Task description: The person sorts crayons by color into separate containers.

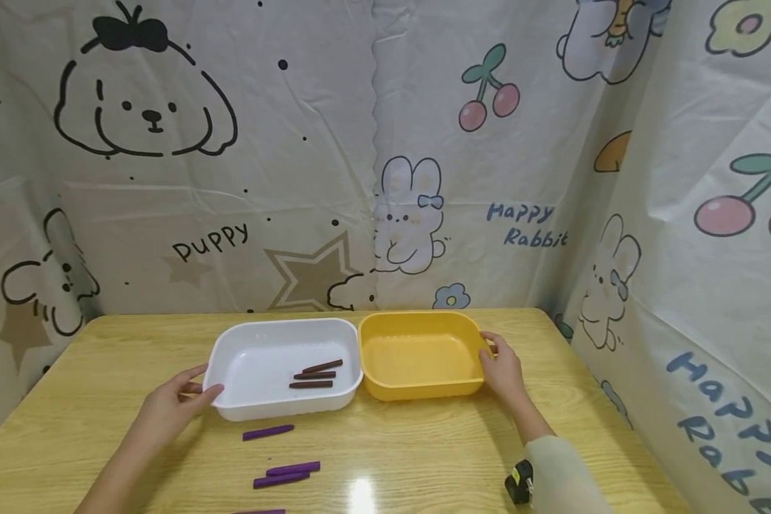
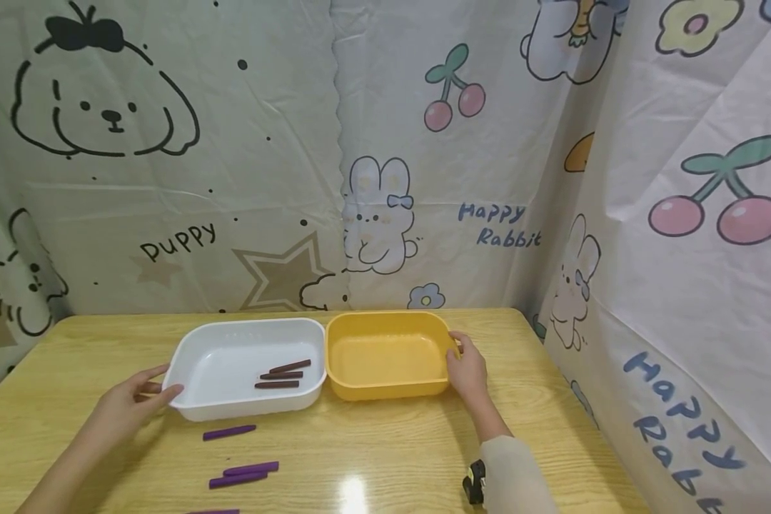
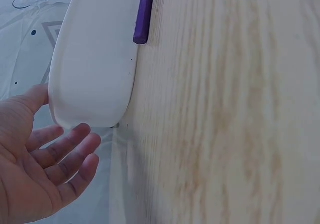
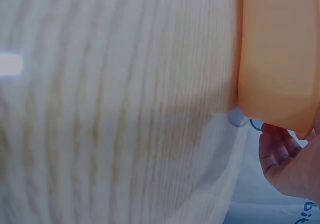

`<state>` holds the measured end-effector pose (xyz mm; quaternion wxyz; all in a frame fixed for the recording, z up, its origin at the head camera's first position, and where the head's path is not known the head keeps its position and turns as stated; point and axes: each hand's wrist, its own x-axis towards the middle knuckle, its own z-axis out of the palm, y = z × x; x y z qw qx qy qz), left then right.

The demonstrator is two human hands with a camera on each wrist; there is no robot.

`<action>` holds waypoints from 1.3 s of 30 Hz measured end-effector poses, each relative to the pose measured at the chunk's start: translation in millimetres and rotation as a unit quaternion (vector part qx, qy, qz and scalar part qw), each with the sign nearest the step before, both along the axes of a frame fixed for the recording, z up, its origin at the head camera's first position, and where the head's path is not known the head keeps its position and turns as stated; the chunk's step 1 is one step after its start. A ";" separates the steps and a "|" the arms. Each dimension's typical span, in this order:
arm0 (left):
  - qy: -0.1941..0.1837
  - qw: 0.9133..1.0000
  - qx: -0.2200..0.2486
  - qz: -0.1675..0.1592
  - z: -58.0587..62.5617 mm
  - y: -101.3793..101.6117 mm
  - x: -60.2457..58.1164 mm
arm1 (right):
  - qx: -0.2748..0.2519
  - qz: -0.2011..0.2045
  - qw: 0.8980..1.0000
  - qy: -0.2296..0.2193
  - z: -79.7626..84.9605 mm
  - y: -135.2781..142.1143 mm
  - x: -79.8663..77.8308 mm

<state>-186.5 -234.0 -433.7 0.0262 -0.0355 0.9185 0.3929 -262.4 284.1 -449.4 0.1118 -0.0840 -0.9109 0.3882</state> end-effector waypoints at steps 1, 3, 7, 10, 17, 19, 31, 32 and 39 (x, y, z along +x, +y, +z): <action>0.001 1.000 -0.001 -0.001 -0.3 0.1 -0.1 | 0.000 0.000 1.000 -0.002 0.2 0.1 0.0; 0.002 1.000 -0.004 -0.004 -0.4 -0.5 -1.3 | -0.001 0.000 1.000 -0.009 0.6 0.0 -0.1; 0.010 1.000 -0.010 -0.014 -0.3 -1.3 -3.2 | -0.005 0.003 1.000 -0.022 1.9 0.0 -0.6; 0.020 1.000 -0.018 -0.016 0.3 -2.1 -3.5 | -0.006 0.005 1.000 -0.028 3.0 -0.4 -1.3; 0.041 0.998 -0.038 -0.006 5.3 -2.3 2.3 | -0.007 0.006 0.999 -0.031 3.1 1.2 -1.5; 0.054 0.997 -0.048 -0.011 7.8 -1.1 5.9 | -0.006 0.004 1.000 -0.030 2.9 1.8 -1.2; 0.131 0.982 -0.114 -0.069 24.7 19.9 41.9 | -0.009 0.005 0.999 -0.034 4.3 0.9 1.9; 0.129 0.982 -0.113 -0.078 26.0 22.1 44.6 | -0.010 0.006 0.999 -0.035 4.5 0.7 2.1; 0.061 0.976 -0.082 -0.190 28.1 35.8 61.8 | -0.013 0.008 0.999 -0.037 4.4 -0.3 1.9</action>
